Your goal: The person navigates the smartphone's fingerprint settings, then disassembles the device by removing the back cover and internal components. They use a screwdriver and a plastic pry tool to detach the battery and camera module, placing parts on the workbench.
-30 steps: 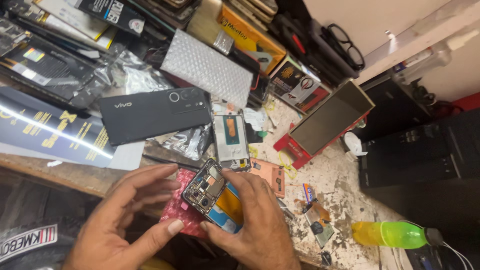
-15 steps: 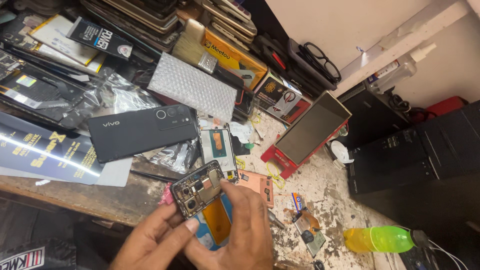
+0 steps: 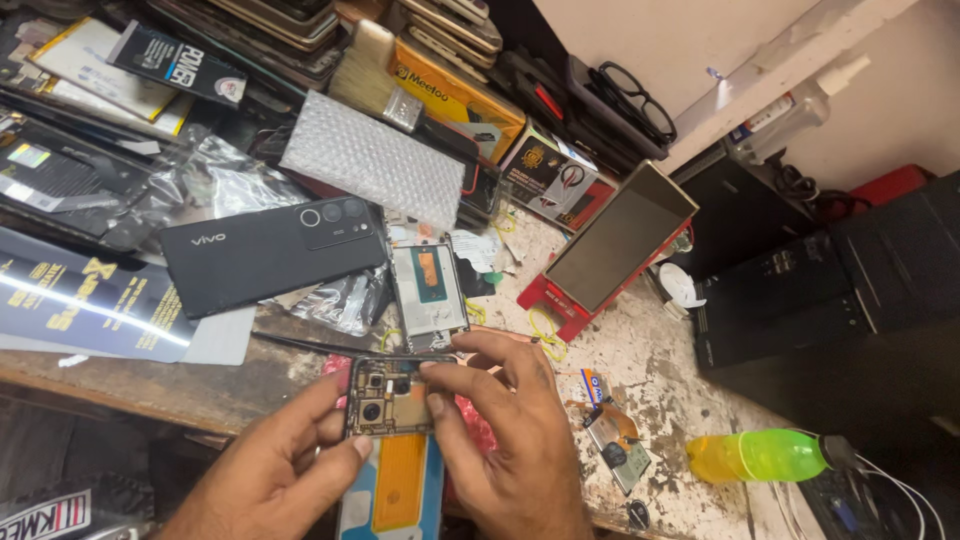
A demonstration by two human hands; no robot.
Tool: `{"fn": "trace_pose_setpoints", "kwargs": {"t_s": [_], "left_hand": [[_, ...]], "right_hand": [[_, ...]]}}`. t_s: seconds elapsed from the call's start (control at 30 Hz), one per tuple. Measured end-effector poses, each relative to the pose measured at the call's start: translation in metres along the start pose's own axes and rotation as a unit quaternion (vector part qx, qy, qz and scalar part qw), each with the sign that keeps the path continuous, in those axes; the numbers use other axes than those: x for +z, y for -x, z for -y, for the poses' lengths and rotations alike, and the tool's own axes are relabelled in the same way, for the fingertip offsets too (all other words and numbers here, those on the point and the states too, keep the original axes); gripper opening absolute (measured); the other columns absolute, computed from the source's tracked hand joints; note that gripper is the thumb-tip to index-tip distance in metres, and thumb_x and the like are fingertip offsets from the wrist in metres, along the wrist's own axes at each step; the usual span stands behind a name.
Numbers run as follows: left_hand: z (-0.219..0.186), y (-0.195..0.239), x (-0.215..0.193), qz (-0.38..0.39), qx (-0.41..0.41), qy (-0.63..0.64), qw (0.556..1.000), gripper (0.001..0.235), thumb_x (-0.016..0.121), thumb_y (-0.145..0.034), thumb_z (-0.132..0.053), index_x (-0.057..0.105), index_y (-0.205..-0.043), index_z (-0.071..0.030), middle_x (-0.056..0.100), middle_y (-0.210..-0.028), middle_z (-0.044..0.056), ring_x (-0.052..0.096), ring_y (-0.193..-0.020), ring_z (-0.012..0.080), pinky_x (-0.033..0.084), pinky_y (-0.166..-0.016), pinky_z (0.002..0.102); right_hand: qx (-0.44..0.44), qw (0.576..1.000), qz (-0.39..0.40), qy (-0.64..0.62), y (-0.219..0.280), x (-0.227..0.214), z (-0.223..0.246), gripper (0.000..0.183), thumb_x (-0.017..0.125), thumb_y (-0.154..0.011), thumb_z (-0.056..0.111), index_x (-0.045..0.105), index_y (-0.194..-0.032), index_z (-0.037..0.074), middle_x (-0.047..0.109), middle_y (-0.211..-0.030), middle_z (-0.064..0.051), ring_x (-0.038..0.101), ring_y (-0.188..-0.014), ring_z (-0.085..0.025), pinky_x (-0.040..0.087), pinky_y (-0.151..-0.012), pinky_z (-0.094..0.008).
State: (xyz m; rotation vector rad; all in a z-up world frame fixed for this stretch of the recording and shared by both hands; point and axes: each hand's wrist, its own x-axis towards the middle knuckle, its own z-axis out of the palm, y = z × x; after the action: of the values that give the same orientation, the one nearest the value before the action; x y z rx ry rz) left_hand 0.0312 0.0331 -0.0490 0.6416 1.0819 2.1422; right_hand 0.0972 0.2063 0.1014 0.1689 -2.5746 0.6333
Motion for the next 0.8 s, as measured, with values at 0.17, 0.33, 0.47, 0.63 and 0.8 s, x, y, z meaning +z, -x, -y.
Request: {"fn": "trace_pose_setpoints", "kwargs": {"t_s": [0.17, 0.33, 0.47, 0.63, 0.8], "left_hand": [[-0.004, 0.004, -0.004, 0.007, -0.094, -0.020, 0.995, 0.069, 0.061, -0.096, 0.002, 0.031, -0.158, -0.005, 0.075, -0.119, 0.017, 0.073, -0.094, 0.0137, 0.061, -0.080, 0.028], [-0.007, 0.004, -0.003, 0.015, -0.118, -0.047, 0.992, 0.075, 0.063, -0.096, 0.001, 0.031, -0.164, -0.006, 0.072, -0.117, 0.014, 0.071, -0.093, 0.0128, 0.061, -0.079, 0.028], [-0.016, 0.004, -0.001, 0.029, -0.118, -0.097, 0.988, 0.073, 0.062, -0.096, -0.003, 0.033, -0.163, -0.006, 0.070, -0.114, 0.012, 0.067, -0.091, 0.0097, 0.061, -0.079, 0.026], [-0.023, 0.005, 0.004, 0.019, -0.135, -0.181, 0.974, 0.068, 0.062, -0.093, -0.006, 0.040, -0.158, -0.008, 0.078, -0.105, 0.009, 0.067, -0.081, 0.0087, 0.061, -0.072, 0.026], [-0.029, 0.002, 0.008, 0.033, -0.061, -0.176, 0.982, 0.067, 0.063, -0.094, -0.008, 0.040, -0.157, -0.005, 0.077, -0.107, 0.008, 0.078, -0.089, 0.0081, 0.064, -0.076, 0.025]], "right_hand": [[0.045, 0.998, 0.019, -0.050, 0.005, 0.006, -0.002, 0.023, 0.076, -0.085, 0.004, 0.076, -0.107, 0.011, 0.066, -0.121, -0.013, 0.068, -0.113, -0.028, 0.058, -0.091, -0.036], [0.044, 0.997, 0.029, -0.062, 0.012, 0.007, -0.007, 0.023, 0.077, -0.084, 0.005, 0.075, -0.106, 0.006, 0.068, -0.122, -0.013, 0.068, -0.117, -0.028, 0.053, -0.098, -0.038], [0.073, 0.989, 0.057, -0.114, 0.012, 0.003, -0.011, 0.021, 0.077, -0.083, 0.006, 0.071, -0.104, 0.002, 0.068, -0.122, -0.013, 0.069, -0.115, -0.025, 0.054, -0.098, -0.036], [0.109, 0.983, 0.079, -0.126, 0.015, 0.001, -0.013, 0.022, 0.076, -0.081, 0.006, 0.072, -0.102, 0.003, 0.068, -0.118, -0.012, 0.071, -0.108, -0.022, 0.055, -0.091, -0.035], [0.143, 0.975, 0.086, -0.144, 0.019, 0.001, -0.013, 0.021, 0.077, -0.082, 0.008, 0.071, -0.101, 0.003, 0.067, -0.118, -0.012, 0.072, -0.099, -0.019, 0.058, -0.087, -0.032]]}}
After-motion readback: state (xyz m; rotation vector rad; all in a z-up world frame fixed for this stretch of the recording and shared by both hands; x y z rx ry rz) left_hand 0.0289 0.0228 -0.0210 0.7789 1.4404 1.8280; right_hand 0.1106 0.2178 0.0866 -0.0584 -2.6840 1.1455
